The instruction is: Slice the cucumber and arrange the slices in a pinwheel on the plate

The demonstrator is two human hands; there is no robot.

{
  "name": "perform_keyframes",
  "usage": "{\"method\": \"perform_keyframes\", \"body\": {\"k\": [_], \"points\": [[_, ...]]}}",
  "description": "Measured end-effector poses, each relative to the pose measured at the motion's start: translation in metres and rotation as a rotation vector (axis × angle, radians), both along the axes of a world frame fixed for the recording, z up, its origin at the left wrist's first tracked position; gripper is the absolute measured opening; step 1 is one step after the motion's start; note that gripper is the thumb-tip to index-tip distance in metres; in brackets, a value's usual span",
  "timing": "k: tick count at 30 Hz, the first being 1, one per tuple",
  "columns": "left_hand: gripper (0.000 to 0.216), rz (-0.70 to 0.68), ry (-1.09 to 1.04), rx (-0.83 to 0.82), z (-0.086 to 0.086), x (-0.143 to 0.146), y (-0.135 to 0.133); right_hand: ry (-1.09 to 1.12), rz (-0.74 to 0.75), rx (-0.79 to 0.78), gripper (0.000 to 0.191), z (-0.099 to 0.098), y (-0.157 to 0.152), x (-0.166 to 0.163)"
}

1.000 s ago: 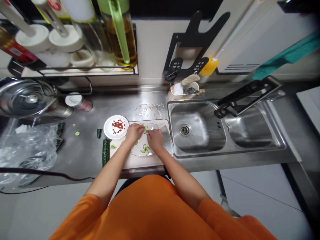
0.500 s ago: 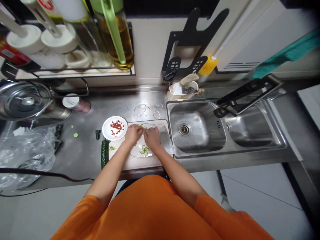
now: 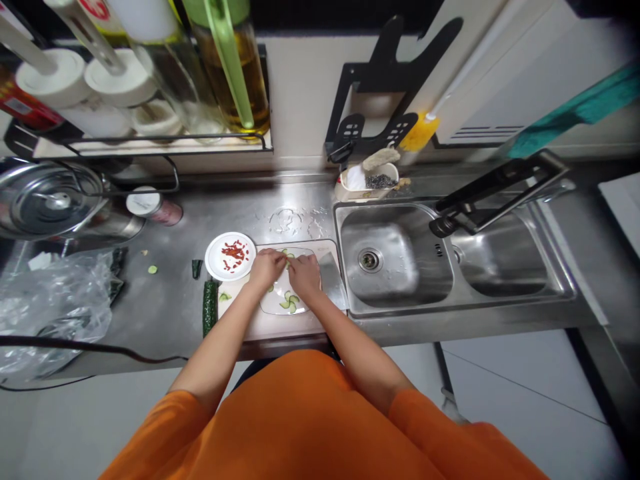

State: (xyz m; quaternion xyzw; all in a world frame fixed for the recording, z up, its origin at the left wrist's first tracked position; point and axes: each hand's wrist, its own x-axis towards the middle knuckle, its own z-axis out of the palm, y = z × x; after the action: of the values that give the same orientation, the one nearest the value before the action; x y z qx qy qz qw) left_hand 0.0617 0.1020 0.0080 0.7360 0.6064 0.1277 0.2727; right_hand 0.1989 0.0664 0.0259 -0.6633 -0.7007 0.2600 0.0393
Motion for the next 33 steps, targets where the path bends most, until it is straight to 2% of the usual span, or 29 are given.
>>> {"method": "perform_keyframes", "body": {"k": [11, 22, 33], "points": [[0.021, 0.049, -0.032, 0.007, 0.0019, -0.0038, -0.0026, 0.010, -0.011, -0.020, 0.034, -0.0020, 0.0005, 0.0013], [0.019, 0.019, -0.058, 0.041, -0.0020, -0.0009, -0.0021, -0.015, -0.020, -0.027, 0.034, -0.0004, -0.0004, -0.0011], [0.016, 0.038, -0.075, 0.069, 0.0009, -0.0030, -0.0020, 0.000, -0.063, 0.021, 0.032, 0.0007, -0.0043, 0.0030]]}}
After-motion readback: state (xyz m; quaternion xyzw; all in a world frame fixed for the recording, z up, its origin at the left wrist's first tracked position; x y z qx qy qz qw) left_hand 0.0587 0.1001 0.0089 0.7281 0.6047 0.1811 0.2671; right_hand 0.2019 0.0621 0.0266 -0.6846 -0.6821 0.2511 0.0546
